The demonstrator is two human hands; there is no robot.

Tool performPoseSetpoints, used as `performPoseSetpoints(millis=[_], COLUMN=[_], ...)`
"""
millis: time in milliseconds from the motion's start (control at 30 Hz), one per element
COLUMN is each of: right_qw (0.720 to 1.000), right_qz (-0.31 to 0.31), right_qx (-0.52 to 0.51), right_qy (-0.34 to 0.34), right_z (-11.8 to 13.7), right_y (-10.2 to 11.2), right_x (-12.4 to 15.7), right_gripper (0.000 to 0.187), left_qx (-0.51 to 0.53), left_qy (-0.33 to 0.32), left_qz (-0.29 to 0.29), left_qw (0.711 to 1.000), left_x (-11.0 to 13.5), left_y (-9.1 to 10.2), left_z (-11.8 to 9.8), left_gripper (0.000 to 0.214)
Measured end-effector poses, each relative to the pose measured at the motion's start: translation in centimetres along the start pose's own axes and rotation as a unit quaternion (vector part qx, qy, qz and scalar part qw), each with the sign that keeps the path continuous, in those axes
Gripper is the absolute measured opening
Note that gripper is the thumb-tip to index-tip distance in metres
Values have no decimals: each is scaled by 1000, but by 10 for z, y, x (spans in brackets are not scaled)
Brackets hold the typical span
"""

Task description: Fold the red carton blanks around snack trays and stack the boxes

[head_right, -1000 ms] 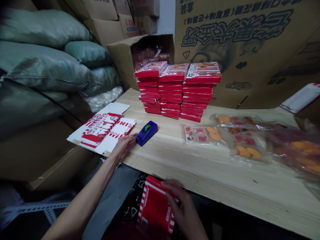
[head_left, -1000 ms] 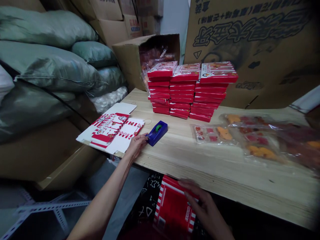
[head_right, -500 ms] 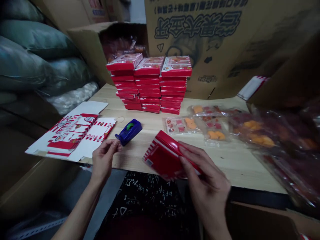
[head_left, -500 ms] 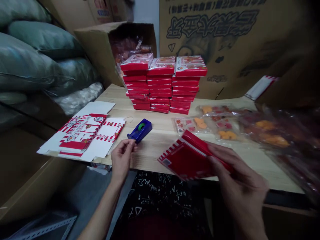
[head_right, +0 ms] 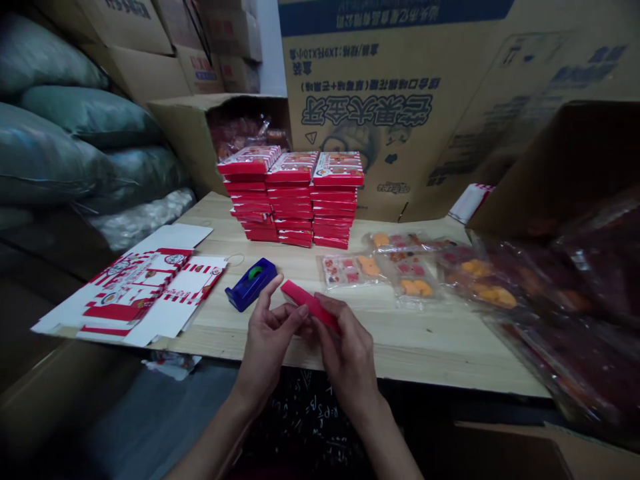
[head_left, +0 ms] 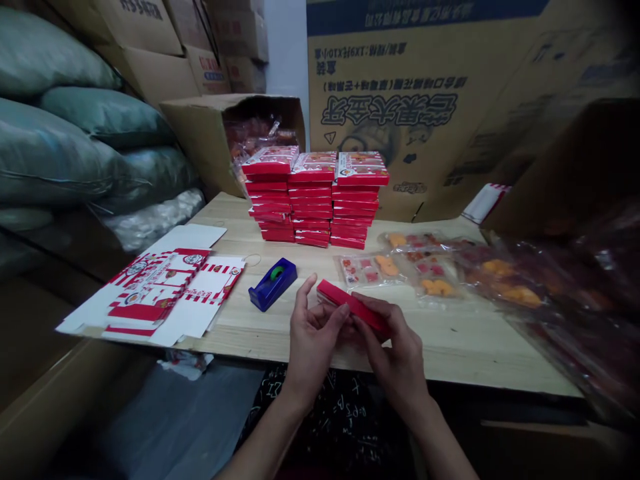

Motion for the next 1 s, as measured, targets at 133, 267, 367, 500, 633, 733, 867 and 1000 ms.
performPoseSetpoints(millis=[133, 267, 367, 500, 633, 733, 867, 1000], right_qw=[996, 998, 999, 1000, 998, 994, 990, 984], right_qz=[74, 50, 37, 20, 45, 97, 132, 96], right_qx=[-15, -27, -25, -23, -46, -48, -10, 103], right_qy=[43, 31, -2, 3, 17, 34, 54, 107], right_z=[6, 2, -2, 6, 31, 45, 49, 42], right_y=[-6, 2, 4, -3, -22, -35, -32, -19], right_x=[-8, -9, -4, 9, 34, 50, 66, 68], right_gripper=[48, 44, 38, 37, 47, 58, 60, 70], left_qx=[5, -49, -121, -144, -126, -161, -157, -128], left_qy=[20, 16, -22, -10, 97, 155, 190, 146], left_qz=[27, 17, -22, -9, 9, 5, 40, 49], left_qw=[999, 999, 992, 989, 987, 975, 968, 980], left_x=[-6, -15, -21, -13, 13, 25, 33, 32], left_y=[0, 5, 21, 46, 69, 80, 67, 47], left_z=[5, 5, 4, 12, 26, 33, 38, 21], left_gripper=[88, 70, 49, 43, 63, 58, 59, 63])
Point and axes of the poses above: each hand's wrist, its own x-axis away from the middle knuckle, its own y-axis out of the back of the hand, z = x × y, the point moved 9 cm from there along -x, towards the middle knuckle, and after that the axes turned 15 degrees about y, right-handed, at the moved point
